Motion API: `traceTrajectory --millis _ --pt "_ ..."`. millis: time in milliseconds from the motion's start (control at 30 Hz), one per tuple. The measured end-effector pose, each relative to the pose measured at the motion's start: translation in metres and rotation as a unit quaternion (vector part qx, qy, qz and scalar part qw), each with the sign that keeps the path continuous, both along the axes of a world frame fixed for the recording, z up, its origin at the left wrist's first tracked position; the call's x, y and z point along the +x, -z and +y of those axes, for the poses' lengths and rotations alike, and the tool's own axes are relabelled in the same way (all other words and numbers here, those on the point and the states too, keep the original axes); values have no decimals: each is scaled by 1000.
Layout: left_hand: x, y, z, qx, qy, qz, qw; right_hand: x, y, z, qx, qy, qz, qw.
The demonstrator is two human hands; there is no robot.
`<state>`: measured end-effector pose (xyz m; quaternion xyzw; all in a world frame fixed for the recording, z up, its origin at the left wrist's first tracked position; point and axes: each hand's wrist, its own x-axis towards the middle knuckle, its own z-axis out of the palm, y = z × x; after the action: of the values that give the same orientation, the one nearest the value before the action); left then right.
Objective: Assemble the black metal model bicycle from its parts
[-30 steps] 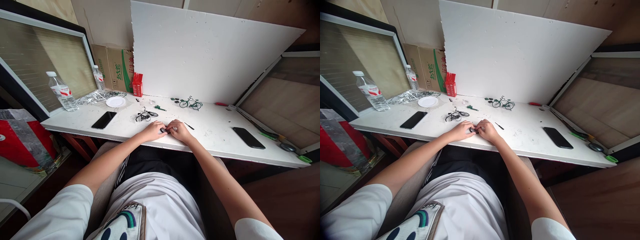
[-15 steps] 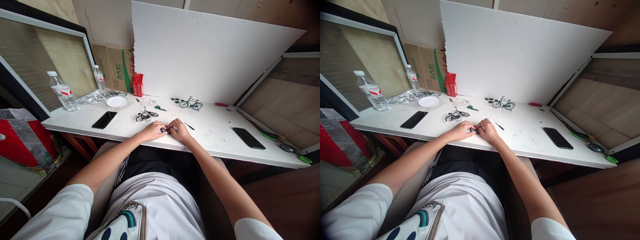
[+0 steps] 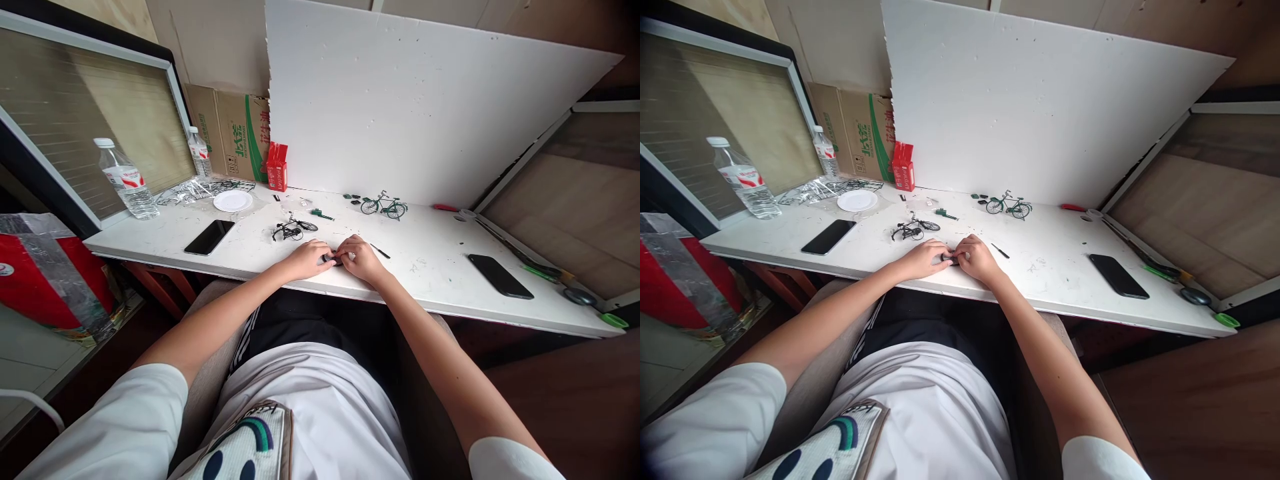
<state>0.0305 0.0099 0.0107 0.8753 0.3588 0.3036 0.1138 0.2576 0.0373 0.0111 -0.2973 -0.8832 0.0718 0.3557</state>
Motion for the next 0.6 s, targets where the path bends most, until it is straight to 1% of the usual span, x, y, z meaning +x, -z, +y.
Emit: traceTrajectory --millis 167,200,267,367,467,533,600 --pt "-5 -4 1 -8 9 18 1000 -3 3 0 -4 22 0 1000" --pt "-8 -5 3 -6 4 22 1000 -4 4 -1 2 27 -2 1000" --pt "-16 -8 8 6 -30 15 999 -4 4 -1 10 37 -3 999" --pt "-34 -14 20 26 -124 -34 991 -5 3 -2 3 50 3 999" --pt "-56 -19 34 44 -226 -80 970 -5 2 -2 -5 57 1 998" --pt "-70 -21 41 22 -304 -98 947 -5 2 -2 -7 59 -5 998" --pt "-84 -23 47 -9 -359 -102 928 -5 2 -2 -5 60 -8 998"
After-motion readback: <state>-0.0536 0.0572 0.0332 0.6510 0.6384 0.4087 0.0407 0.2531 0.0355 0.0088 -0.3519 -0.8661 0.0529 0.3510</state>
